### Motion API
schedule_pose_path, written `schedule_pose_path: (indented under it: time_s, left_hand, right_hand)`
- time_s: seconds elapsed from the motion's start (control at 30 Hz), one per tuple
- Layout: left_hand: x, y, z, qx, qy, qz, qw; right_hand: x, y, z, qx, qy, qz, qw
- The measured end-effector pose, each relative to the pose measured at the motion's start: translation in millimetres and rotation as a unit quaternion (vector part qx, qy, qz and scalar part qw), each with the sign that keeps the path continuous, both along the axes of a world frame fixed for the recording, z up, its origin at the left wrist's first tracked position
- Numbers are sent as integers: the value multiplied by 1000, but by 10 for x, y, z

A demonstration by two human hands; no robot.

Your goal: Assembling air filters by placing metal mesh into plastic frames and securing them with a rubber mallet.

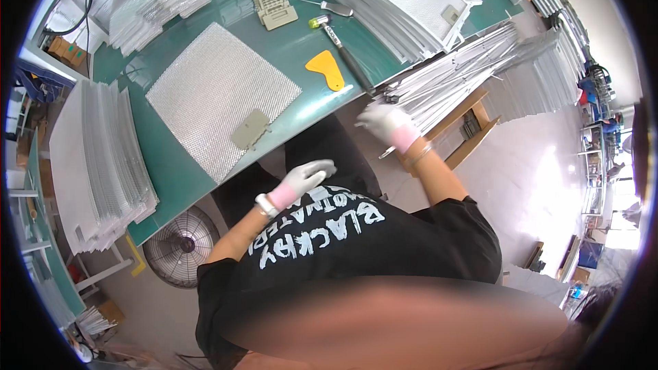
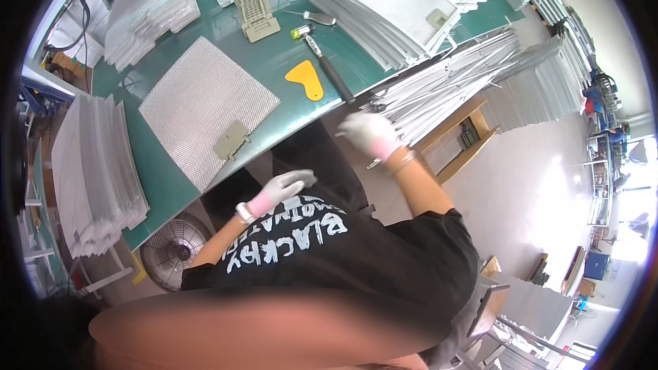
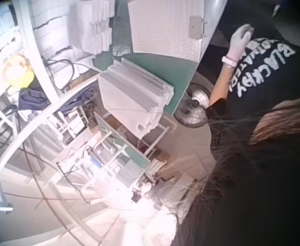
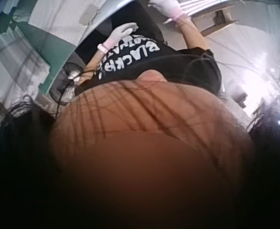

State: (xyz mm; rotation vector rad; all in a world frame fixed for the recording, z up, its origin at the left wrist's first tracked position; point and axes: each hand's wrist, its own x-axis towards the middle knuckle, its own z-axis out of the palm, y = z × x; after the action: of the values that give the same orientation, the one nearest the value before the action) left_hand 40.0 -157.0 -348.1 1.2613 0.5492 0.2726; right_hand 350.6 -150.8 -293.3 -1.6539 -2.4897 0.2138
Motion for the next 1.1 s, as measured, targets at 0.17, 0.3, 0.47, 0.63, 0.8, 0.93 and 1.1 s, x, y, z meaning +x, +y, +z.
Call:
schedule_pose_path:
  time_s: [0.17, 0.3, 0.47, 0.63, 0.8, 0.93, 1.1]
  left_hand:
    - [376, 39, -176, 115, -167, 230, 952]
    - [-528, 217, 499, 161, -71, 407, 896]
    - [-1821, 98, 1611, 344, -402, 436, 728]
    - [-1935, -227, 1370, 291, -76, 550, 779]
    - [-1222, -427, 832, 127, -81, 492, 858]
    - [-899, -528, 708, 330, 109, 603, 719]
    - [-511, -667, 881, 154, -98, 545, 818]
  right_hand:
    - [-1567, -435, 172, -165, 446, 159, 865]
    - [-1229, -542, 230, -344, 714, -80, 604]
    - [353, -225, 259, 36, 922, -346, 173]
    - [724, 90, 1132, 156, 922, -102, 340]
    - [-547, 956, 1543, -45, 913, -17, 406]
    - [-1172, 1761, 843, -200, 916, -32, 346]
    - [-1410, 1508, 469, -225, 561, -55, 795]
